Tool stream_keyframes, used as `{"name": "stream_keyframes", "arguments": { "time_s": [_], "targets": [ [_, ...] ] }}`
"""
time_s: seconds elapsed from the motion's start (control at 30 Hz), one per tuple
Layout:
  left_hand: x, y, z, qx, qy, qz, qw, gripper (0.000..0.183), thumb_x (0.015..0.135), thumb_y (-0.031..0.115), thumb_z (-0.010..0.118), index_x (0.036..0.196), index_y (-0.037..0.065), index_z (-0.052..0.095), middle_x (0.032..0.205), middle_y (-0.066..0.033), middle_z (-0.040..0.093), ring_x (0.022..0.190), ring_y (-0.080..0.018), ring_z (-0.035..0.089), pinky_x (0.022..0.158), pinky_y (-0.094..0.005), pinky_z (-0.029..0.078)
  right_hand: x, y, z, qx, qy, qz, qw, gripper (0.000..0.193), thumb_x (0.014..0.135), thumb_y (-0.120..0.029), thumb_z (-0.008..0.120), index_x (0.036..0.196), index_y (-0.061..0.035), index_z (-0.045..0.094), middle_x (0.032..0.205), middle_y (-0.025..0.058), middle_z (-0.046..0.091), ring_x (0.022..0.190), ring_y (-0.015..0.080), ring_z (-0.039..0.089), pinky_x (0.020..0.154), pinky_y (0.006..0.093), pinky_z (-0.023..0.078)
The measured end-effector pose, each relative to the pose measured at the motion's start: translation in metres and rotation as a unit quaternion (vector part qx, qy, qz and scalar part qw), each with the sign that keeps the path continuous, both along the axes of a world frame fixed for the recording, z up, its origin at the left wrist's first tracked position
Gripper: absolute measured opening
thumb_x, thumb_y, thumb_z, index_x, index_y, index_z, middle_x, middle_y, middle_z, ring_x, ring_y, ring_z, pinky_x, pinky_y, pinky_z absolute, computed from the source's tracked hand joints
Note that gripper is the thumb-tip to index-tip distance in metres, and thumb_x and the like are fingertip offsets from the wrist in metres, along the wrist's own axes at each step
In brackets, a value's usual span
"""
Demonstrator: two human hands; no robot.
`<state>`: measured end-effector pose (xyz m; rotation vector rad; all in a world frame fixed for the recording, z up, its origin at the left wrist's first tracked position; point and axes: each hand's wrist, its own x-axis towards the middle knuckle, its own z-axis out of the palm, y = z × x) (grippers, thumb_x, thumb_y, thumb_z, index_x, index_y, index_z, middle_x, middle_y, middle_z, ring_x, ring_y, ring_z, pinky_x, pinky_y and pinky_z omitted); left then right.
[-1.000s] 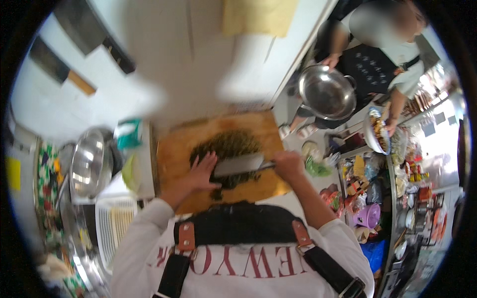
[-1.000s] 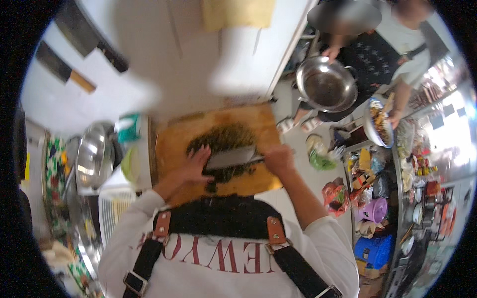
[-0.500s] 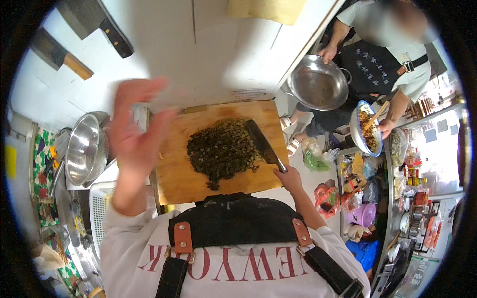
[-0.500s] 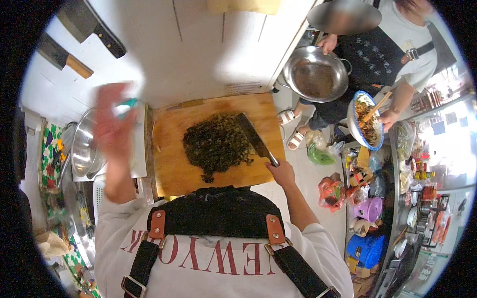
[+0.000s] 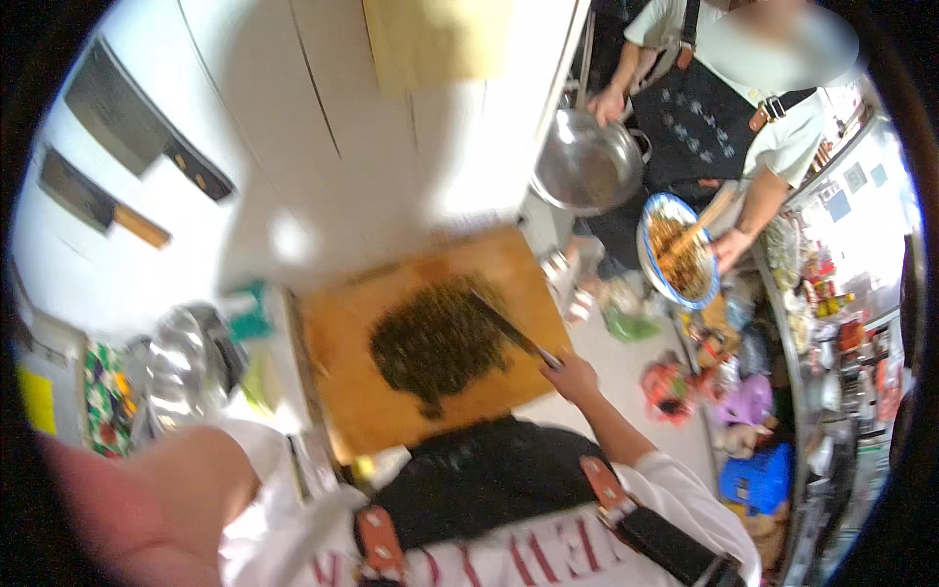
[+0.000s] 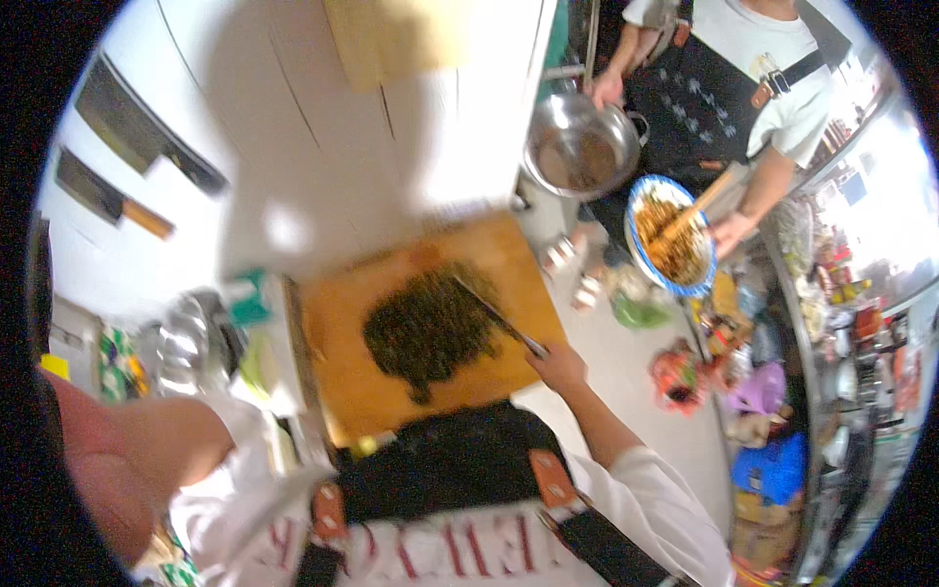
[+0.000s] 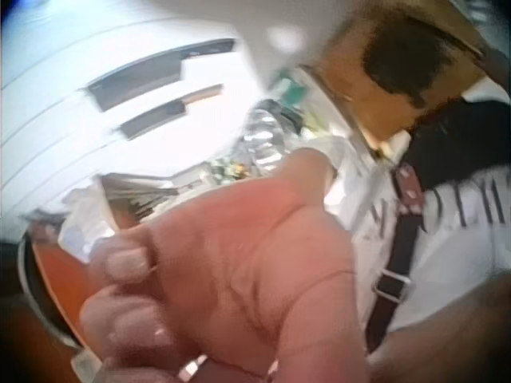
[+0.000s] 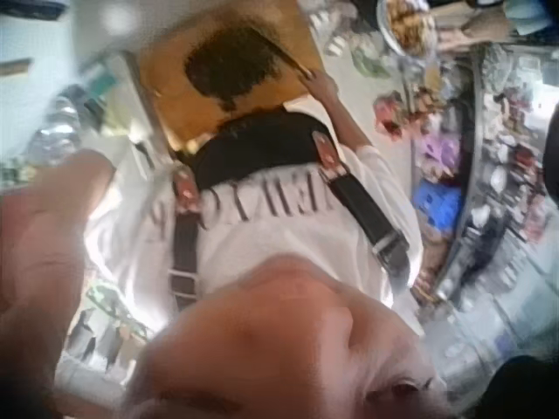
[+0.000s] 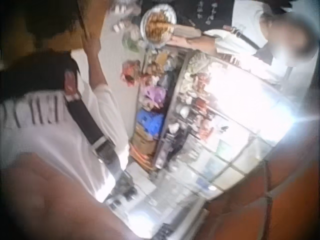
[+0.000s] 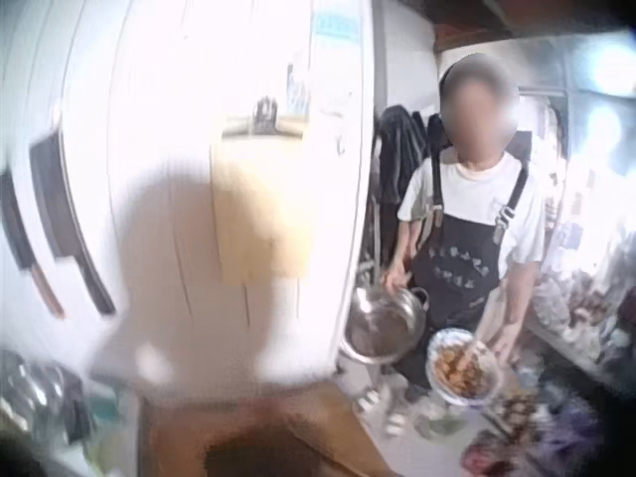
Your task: The person chops green leafy vegetables on a wooden cutting board using a cleaver, then scrapes the chopped pieces into a white basket. The person also moves a metal bowl and places it on a stove.
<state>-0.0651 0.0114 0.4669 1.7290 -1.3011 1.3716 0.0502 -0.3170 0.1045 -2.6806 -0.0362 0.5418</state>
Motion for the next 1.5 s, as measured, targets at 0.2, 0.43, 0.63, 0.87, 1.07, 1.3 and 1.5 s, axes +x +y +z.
{"name": "stream_keyframes", "arguments": {
  "time_s": [0.2,0.43,0.63,0.87,1.07,1.3,1.5],
  "targets": [
    [0.006,-0.029,-0.02,-0.012,0.033,-0.115,0.993,0.034,0.08,0.014,0.067,0.11,0.008,0.053,0.106,-0.0084,0.051,0.1,-0.0187,0.05,0.089,-0.0318,0.039,-0.032,-0.036,-0.052,-0.024,0.079,-0.154,0.985,0.048,0.081,-0.052,0.057,0.101,-0.0082,0.061,0.092,0.0196,0.065,0.087,0.0377,0.062,0.076,0.0467,0.048],
    [0.042,-0.028,-0.018,-0.042,0.024,-0.004,0.999,0.036,0.081,0.017,0.065,0.112,0.007,0.05,0.108,-0.0081,0.049,0.103,-0.0179,0.047,0.093,-0.0322,0.037,0.03,-0.002,-0.075,0.004,-0.066,-0.085,0.994,0.038,0.08,-0.043,0.063,0.1,-0.0107,0.06,0.087,0.0166,0.066,0.085,0.0389,0.062,0.075,0.0472,0.049],
    [0.166,-0.078,-0.091,-0.141,0.422,0.055,0.894,0.038,0.083,0.02,0.064,0.113,0.006,0.048,0.11,-0.0079,0.046,0.106,-0.0173,0.045,0.097,-0.0326,0.035,0.037,-0.007,-0.071,0.062,-0.044,-0.135,0.988,0.04,0.078,-0.033,0.066,0.108,-0.0087,0.055,0.102,0.0155,0.064,0.094,0.0353,0.061,0.08,0.046,0.047],
    [0.234,-0.209,-0.279,-0.064,0.869,-0.19,0.453,0.065,0.091,0.037,0.057,0.141,0.004,0.032,0.14,-0.0157,0.04,0.128,-0.024,0.041,0.104,-0.0369,0.036,0.056,0.026,-0.096,0.142,-0.1,-0.078,0.982,0.035,0.088,-0.033,0.055,0.112,-0.0069,0.055,0.105,0.0102,0.065,0.1,0.028,0.062,0.085,0.0399,0.048],
    [0.263,-0.312,-0.286,-0.082,0.889,-0.307,0.33,0.096,0.084,0.052,0.062,0.147,0.005,0.007,0.145,-0.0144,0.03,0.133,-0.0242,0.03,0.1,-0.0447,0.037,0.053,0.036,-0.256,0.307,-0.101,-0.058,0.945,0.046,0.094,-0.03,0.048,0.134,-0.0091,0.041,0.131,0.0077,0.047,0.123,0.0194,0.043,0.097,0.0359,0.038],
    [0.276,-0.342,-0.281,-0.284,0.896,-0.252,0.232,0.047,0.089,0.027,0.06,0.124,0.001,0.045,0.111,-0.0124,0.06,0.099,-0.0241,0.062,0.088,-0.037,0.052,0.032,0.041,-0.169,0.238,-0.119,0.057,0.962,0.062,0.087,-0.033,0.058,0.139,-0.0078,0.034,0.143,0.0156,0.034,0.129,0.0324,0.035,0.107,0.0434,0.028],
    [0.261,-0.28,-0.294,-0.349,0.854,-0.296,0.248,0.04,0.083,0.019,0.062,0.119,0.004,0.05,0.11,-0.0098,0.059,0.101,-0.0247,0.059,0.089,-0.0407,0.047,0.051,-0.012,-0.076,0.287,-0.055,0.069,0.954,0.053,0.084,-0.03,0.058,0.13,-0.0078,0.044,0.12,0.0188,0.052,0.099,0.0386,0.056,0.085,0.0458,0.046]
  ]
}}
